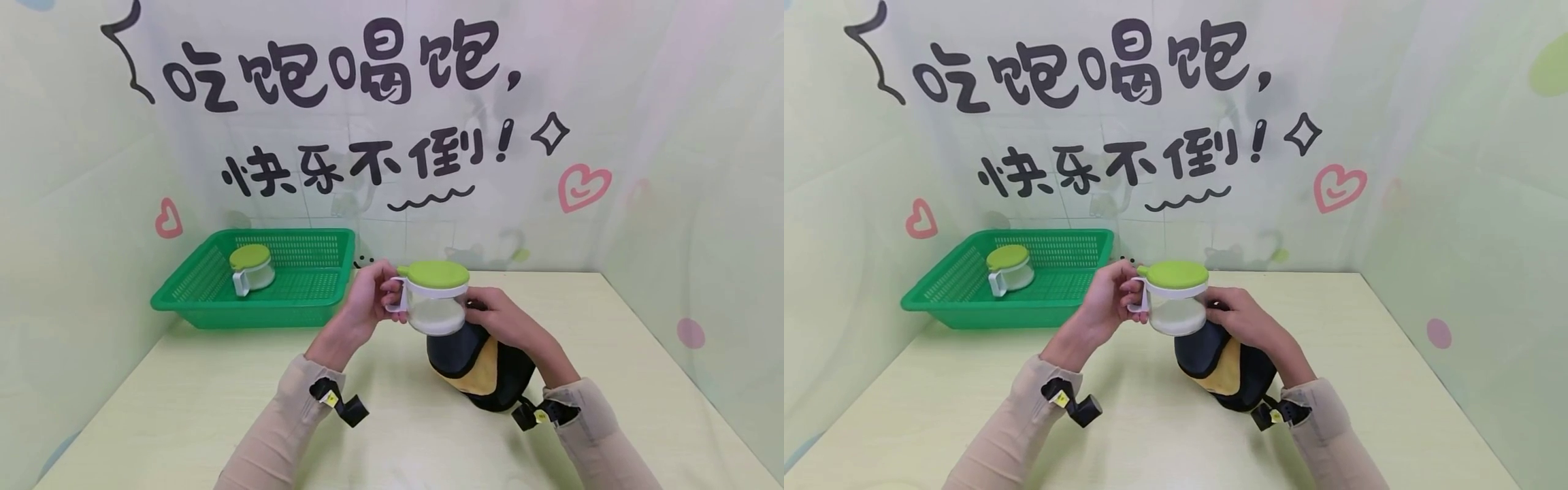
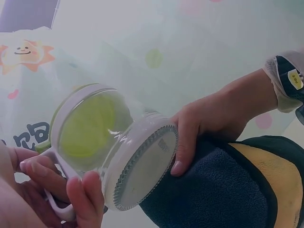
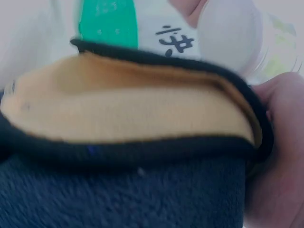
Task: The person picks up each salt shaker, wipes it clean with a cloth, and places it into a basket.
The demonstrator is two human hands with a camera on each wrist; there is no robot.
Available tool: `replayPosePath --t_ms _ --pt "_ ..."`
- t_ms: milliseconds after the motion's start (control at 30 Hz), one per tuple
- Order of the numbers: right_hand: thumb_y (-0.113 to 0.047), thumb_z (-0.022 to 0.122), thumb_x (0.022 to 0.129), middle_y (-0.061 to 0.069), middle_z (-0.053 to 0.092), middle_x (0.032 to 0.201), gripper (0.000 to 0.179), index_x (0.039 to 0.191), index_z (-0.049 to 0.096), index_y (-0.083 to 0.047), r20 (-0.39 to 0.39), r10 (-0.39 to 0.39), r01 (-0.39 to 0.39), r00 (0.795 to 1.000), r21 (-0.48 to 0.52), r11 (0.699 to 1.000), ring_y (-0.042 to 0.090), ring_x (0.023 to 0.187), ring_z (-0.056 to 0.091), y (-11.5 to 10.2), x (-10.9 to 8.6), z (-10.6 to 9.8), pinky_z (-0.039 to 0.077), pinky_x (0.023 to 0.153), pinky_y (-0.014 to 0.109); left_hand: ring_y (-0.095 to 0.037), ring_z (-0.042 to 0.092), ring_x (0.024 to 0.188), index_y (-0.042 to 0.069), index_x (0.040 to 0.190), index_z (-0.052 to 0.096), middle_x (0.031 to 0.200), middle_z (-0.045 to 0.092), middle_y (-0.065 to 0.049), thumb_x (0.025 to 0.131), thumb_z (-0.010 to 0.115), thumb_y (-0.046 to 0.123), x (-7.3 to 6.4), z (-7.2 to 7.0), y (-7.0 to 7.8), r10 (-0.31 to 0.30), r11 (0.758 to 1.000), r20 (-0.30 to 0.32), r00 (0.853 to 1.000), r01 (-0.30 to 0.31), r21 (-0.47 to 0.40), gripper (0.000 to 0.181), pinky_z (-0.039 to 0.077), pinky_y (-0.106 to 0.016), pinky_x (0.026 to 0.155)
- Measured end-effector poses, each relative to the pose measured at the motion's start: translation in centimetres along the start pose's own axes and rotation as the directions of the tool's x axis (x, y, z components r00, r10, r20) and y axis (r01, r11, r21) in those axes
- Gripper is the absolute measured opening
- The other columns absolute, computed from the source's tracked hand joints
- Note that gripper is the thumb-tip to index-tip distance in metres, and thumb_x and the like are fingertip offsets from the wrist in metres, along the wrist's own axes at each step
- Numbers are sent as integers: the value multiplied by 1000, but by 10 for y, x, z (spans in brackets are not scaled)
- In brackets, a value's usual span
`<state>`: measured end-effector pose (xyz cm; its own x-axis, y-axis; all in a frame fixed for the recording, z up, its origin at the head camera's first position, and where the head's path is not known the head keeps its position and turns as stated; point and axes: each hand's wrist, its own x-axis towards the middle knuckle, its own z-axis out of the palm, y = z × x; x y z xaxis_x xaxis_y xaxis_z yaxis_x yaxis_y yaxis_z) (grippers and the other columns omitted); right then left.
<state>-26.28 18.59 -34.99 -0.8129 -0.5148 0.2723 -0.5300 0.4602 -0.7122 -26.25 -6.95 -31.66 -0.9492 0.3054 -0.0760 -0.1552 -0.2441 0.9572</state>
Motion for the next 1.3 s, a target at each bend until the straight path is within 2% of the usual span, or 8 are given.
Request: replayPosePath --t_ms 100,233,433,567,733,867,1100,1300 --pt "4 53 95 12 69 109 24 113 68 -2 29 2 -3 1000 43 999 20 96 59 0 0 0 50 86 28 -18 52 44 17 58 33 51 33 4 91 41 21 -1 -1 1 3 1000 10 1000 -3 3 34 48 -29 50" --pt "2 54 97 13 71 113 27 120 68 -1 20 -3 3 1000 -2 1000 19 97 60 -1 -2 -2 50 86 31 -18 55 44 17 58 32 50 33 5 92 40 21 -2 0 1 -4 1000 52 999 3 27 35 47 -28 49" --pt "1 55 99 10 68 102 20 115 67 -1 -1 -22 22 1000 -39 999 19 89 56 -3 -5 -3 46 78 30 -18 57 44 17 57 32 49 32 5 93 39 22 -3 2 -2 -24 998 104 994 17 58 37 47 -27 49" --pt "3 56 98 12 71 104 20 114 68 -1 -62 -78 73 995 -69 995 15 90 58 -3 -5 -4 48 80 29 -18 58 45 17 57 32 48 32 4 92 39 21 -2 3 -4 -31 997 117 993 23 68 37 47 -26 49" --pt "6 53 98 14 74 119 31 125 69 -2 -158 -131 117 979 -90 989 10 106 65 -4 -4 -3 54 92 27 -18 59 45 18 56 33 47 33 4 91 40 20 0 3 -5 -39 997 129 991 29 77 36 47 -26 49" --pt "9 51 97 17 73 120 35 126 68 1 -179 -158 149 971 -59 987 4 108 63 -3 -3 -1 53 94 24 -18 59 44 18 55 32 47 33 3 90 40 20 1 4 -5 -36 996 137 990 25 80 36 46 -26 48" --pt "12 46 93 13 63 92 25 108 65 6 -77 -110 114 991 55 992 11 85 53 1 -1 4 44 77 26 -18 58 44 18 55 32 47 33 4 91 39 22 0 4 -4 -19 998 125 992 11 66 37 47 -26 48" --pt "1 41 106 12 65 96 27 113 65 10 15 -97 93 995 147 985 7 86 55 7 2 8 44 80 24 -18 58 44 18 56 32 46 34 4 93 39 22 0 3 -4 -22 999 125 992 15 51 37 48 -26 48"
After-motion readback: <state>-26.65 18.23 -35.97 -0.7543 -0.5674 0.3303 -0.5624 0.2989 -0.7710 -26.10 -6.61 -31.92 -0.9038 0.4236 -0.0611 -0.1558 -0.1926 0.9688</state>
